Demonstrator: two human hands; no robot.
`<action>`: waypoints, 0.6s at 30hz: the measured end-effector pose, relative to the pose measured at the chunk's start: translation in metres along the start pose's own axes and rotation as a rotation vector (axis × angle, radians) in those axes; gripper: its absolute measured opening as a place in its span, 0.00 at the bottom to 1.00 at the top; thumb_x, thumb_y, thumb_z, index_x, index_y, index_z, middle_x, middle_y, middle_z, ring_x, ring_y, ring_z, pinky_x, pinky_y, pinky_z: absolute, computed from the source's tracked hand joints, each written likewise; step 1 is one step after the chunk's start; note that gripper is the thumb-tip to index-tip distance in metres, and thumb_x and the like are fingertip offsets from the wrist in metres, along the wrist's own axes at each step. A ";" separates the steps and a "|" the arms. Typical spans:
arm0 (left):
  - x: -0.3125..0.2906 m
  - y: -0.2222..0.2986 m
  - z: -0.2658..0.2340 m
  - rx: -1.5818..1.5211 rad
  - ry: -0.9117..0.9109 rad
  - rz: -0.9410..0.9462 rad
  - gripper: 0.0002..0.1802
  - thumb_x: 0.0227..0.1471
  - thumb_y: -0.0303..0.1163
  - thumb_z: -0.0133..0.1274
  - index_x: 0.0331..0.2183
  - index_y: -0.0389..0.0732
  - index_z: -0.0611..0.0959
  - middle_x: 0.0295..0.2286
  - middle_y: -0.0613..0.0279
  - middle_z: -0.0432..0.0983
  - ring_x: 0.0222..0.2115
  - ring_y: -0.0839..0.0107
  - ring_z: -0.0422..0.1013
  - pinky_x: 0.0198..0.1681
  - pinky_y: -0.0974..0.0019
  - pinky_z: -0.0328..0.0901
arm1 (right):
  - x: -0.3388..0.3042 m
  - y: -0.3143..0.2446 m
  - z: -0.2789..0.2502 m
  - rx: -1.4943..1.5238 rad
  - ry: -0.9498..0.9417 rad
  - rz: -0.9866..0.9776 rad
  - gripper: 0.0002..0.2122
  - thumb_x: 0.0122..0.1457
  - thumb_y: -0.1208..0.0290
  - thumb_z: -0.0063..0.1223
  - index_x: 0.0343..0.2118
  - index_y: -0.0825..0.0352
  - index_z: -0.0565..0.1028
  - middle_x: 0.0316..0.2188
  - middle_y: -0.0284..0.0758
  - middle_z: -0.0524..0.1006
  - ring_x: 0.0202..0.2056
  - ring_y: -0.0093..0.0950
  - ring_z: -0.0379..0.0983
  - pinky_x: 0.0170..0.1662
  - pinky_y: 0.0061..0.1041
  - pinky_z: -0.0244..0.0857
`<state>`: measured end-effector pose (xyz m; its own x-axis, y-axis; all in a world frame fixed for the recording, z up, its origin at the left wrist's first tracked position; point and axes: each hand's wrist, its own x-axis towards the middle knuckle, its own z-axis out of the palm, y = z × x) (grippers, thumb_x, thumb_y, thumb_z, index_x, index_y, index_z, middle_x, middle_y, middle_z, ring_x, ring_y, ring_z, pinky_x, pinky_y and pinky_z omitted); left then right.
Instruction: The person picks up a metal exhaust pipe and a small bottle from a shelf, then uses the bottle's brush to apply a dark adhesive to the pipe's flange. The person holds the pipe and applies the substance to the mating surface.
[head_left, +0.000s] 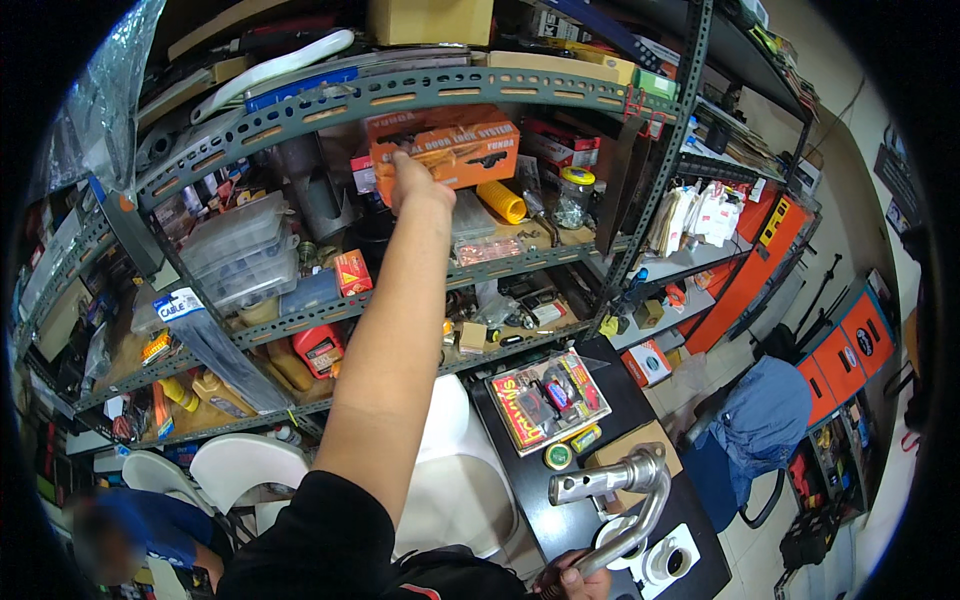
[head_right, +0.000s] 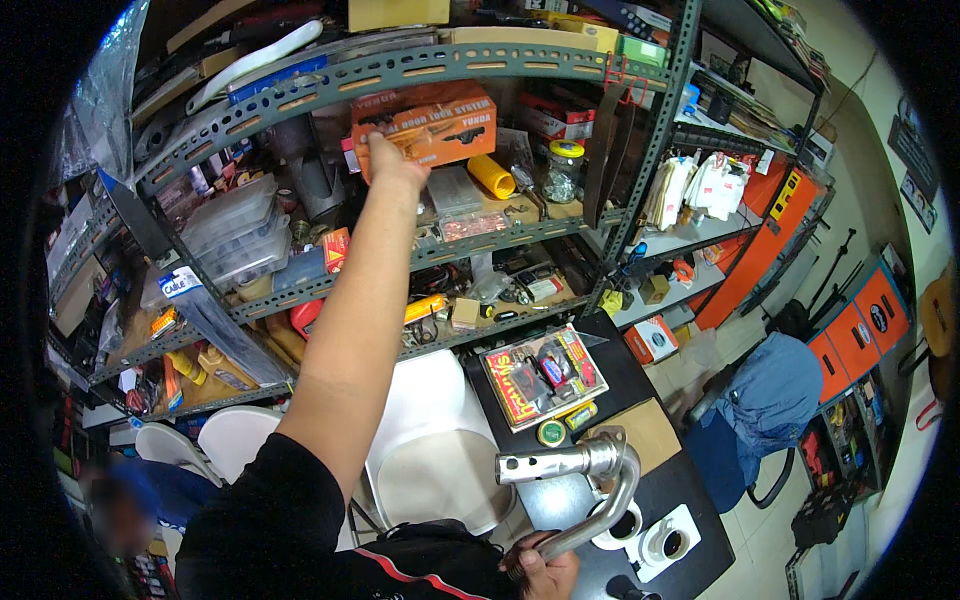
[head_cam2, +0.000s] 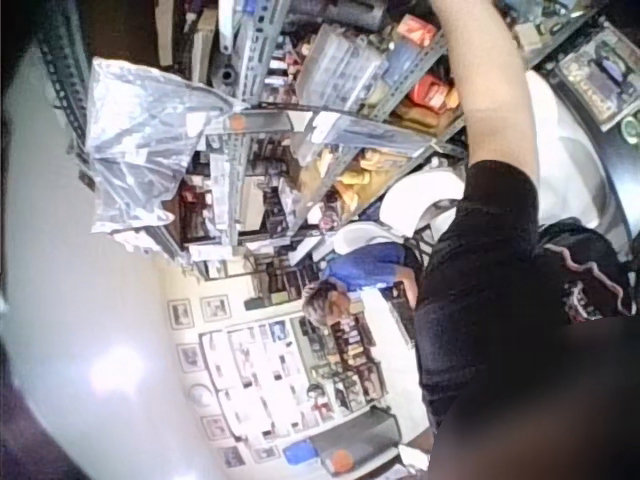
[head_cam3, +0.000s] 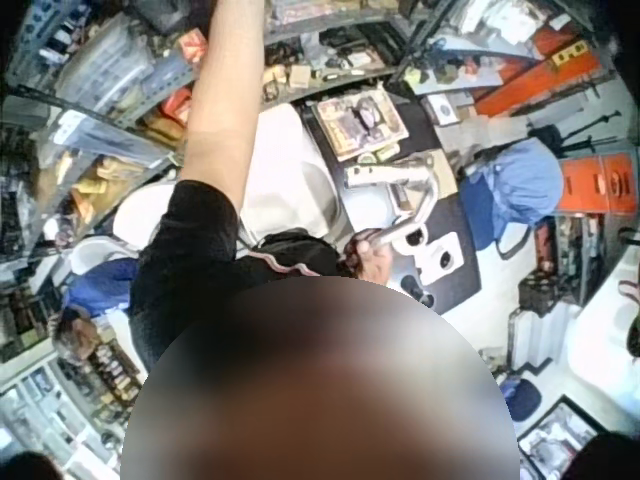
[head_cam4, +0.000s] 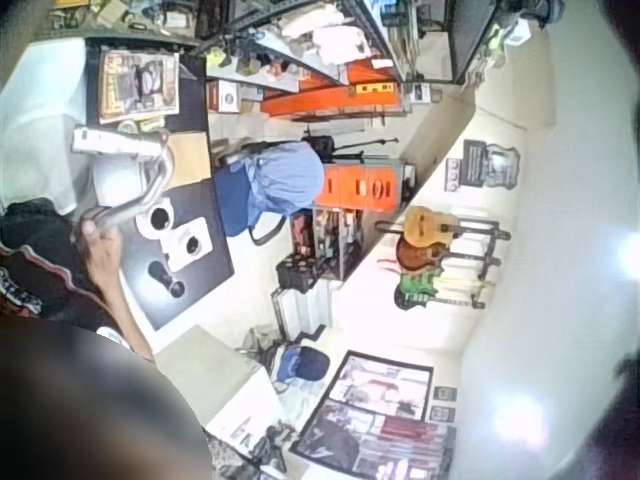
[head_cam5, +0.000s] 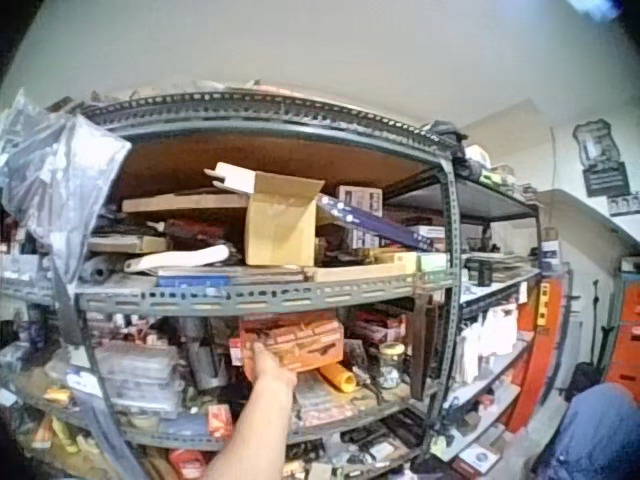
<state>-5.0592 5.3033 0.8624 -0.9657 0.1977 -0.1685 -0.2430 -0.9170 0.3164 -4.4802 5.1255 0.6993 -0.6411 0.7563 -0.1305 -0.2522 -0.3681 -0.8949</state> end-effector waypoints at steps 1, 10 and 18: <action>-0.004 0.006 0.006 0.035 -0.023 0.012 0.34 0.57 0.47 0.65 0.53 0.31 0.75 0.46 0.52 0.81 0.41 0.54 0.82 0.42 0.42 0.80 | 0.000 0.001 -0.001 0.000 0.003 0.018 0.18 0.65 0.55 0.63 0.38 0.66 0.71 0.24 0.33 0.74 0.20 0.20 0.66 0.24 0.19 0.61; 0.002 -0.005 -0.029 -0.045 0.025 -0.102 0.41 0.47 0.39 0.72 0.54 0.29 0.69 0.46 0.46 0.80 0.38 0.48 0.83 0.39 0.35 0.80 | -0.005 0.010 -0.006 -0.003 -0.018 0.025 0.15 0.65 0.58 0.64 0.38 0.66 0.74 0.23 0.33 0.75 0.21 0.19 0.67 0.25 0.19 0.60; -0.020 -0.026 -0.043 0.123 0.504 -0.088 0.57 0.36 0.48 0.79 0.56 0.35 0.60 0.54 0.41 0.71 0.48 0.49 0.78 0.47 0.48 0.80 | -0.010 0.002 -0.013 -0.081 -0.018 0.034 0.16 0.67 0.58 0.61 0.37 0.68 0.72 0.23 0.36 0.76 0.21 0.23 0.72 0.24 0.20 0.64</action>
<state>-5.0297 5.3080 0.8180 -0.7843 0.0530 -0.6182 -0.3593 -0.8510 0.3829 -4.4652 5.1240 0.6935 -0.6615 0.7340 -0.1539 -0.1710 -0.3474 -0.9220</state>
